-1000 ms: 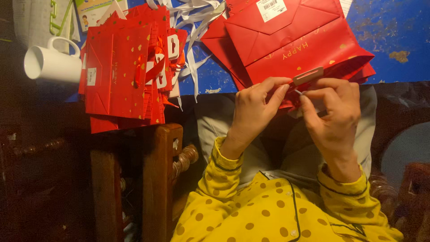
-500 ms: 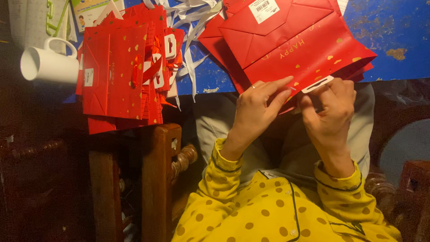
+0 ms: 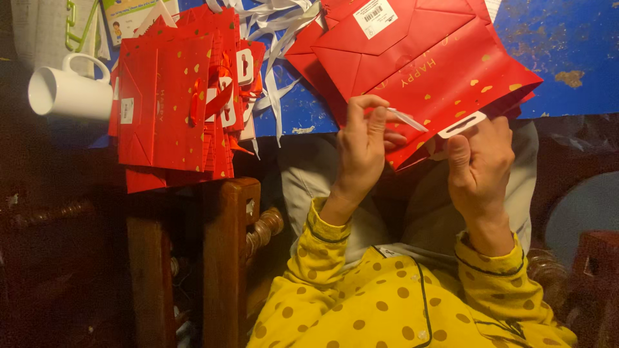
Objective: The person threads red and white ribbons through the handles of red Valentine's Day gift bags and ties them into bows. They repeat this process for several bags, stacking the finished ones on the table.
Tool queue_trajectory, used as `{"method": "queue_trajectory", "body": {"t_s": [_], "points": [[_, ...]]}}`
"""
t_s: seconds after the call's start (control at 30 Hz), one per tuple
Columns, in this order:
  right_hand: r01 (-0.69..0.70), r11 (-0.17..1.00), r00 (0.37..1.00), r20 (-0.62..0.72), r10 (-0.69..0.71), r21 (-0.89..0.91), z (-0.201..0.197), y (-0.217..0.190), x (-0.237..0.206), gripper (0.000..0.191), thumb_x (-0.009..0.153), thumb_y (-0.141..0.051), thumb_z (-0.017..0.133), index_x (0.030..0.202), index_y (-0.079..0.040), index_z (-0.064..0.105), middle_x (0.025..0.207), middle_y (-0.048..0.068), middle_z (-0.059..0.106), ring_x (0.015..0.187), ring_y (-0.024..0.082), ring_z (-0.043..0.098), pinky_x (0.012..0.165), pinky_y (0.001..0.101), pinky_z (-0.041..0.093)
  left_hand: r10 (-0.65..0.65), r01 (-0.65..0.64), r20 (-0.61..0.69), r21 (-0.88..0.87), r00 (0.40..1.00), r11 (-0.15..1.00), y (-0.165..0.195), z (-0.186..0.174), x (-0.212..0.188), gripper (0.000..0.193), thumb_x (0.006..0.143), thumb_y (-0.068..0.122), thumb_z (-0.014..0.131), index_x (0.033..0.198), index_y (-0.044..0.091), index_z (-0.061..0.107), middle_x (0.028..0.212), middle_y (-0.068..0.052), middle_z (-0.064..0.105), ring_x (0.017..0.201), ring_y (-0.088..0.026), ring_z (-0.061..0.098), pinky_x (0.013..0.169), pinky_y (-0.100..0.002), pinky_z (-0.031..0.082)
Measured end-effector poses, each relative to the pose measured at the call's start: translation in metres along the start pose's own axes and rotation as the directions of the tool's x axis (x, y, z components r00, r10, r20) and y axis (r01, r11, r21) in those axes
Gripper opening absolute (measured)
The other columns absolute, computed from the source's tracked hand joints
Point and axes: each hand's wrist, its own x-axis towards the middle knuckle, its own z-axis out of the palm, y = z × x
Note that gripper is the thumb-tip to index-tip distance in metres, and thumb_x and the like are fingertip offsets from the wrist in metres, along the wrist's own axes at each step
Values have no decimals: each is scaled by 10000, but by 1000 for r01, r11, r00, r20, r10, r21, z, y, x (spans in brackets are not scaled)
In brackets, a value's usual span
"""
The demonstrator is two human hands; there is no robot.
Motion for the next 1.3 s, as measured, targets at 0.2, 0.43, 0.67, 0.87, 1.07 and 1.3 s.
{"method": "queue_trajectory", "body": {"t_s": [0.2, 0.43, 0.67, 0.87, 1.07, 1.3], "points": [[11, 999, 1000, -12, -11, -30, -3, -8, 4, 203, 1069, -254, 740, 1071, -52, 717, 1054, 108, 665, 1008, 308, 566, 909, 394, 459, 27, -4, 124, -185, 992, 983, -1, -2, -4, 492, 1081, 153, 580, 1521, 47, 389, 1149, -153, 745, 958, -155, 744, 873, -304, 639], [-28, 999, 999, -32, 29, 39, -5, -17, 8, 113, 1059, -157, 723, 1043, -47, 702, 1031, 115, 680, 976, 311, 604, 877, 388, 480, 50, -63, 183, 68, 982, 996, 16, 3, -2, 650, 1006, 79, 711, 1589, 40, 427, 1009, -95, 797, 988, -114, 753, 943, -258, 594], [-63, 995, 994, -84, 69, 75, -5, -22, 9, 176, 990, -121, 680, 1118, -2, 660, 1028, 146, 645, 938, 334, 631, 859, 396, 504, 194, -134, 269, -225, 943, 965, 57, -5, -9, 651, 1054, 41, 737, 1595, 18, 375, 999, -89, 755, 993, -115, 718, 1001, -279, 586], [-43, 998, 999, -30, 45, 56, -4, -12, 2, 110, 1012, -69, 660, 1097, -2, 674, 962, 144, 667, 889, 321, 643, 829, 372, 510, 320, -264, 64, -425, 945, 866, 97, -22, -25, 559, 1037, -2, 715, 1515, -41, 428, 937, -125, 720, 919, -224, 755, 904, -367, 640], [-79, 994, 996, -24, 81, 79, -2, -5, -3, 112, 1001, -47, 661, 1101, 3, 663, 960, 149, 680, 864, 288, 666, 816, 357, 526, 358, -376, -159, -618, 920, 691, 90, -23, -11, 343, 1080, 61, 686, 1381, -34, 551, 931, -126, 667, 885, -248, 706, 806, -357, 591], [-82, 984, 990, -100, 99, 159, -4, -7, -7, 561, 1014, 10, 661, 1487, 34, 359, 1272, 192, 630, 1107, 256, 644, 1047, 337, 530, 457, -502, -256, -649, 852, 572, 86, -24, -4, 111, 1069, 101, 707, 1092, 4, 658, 949, -41, 550, 701, -121, 534, 569, -231, 409]]}}
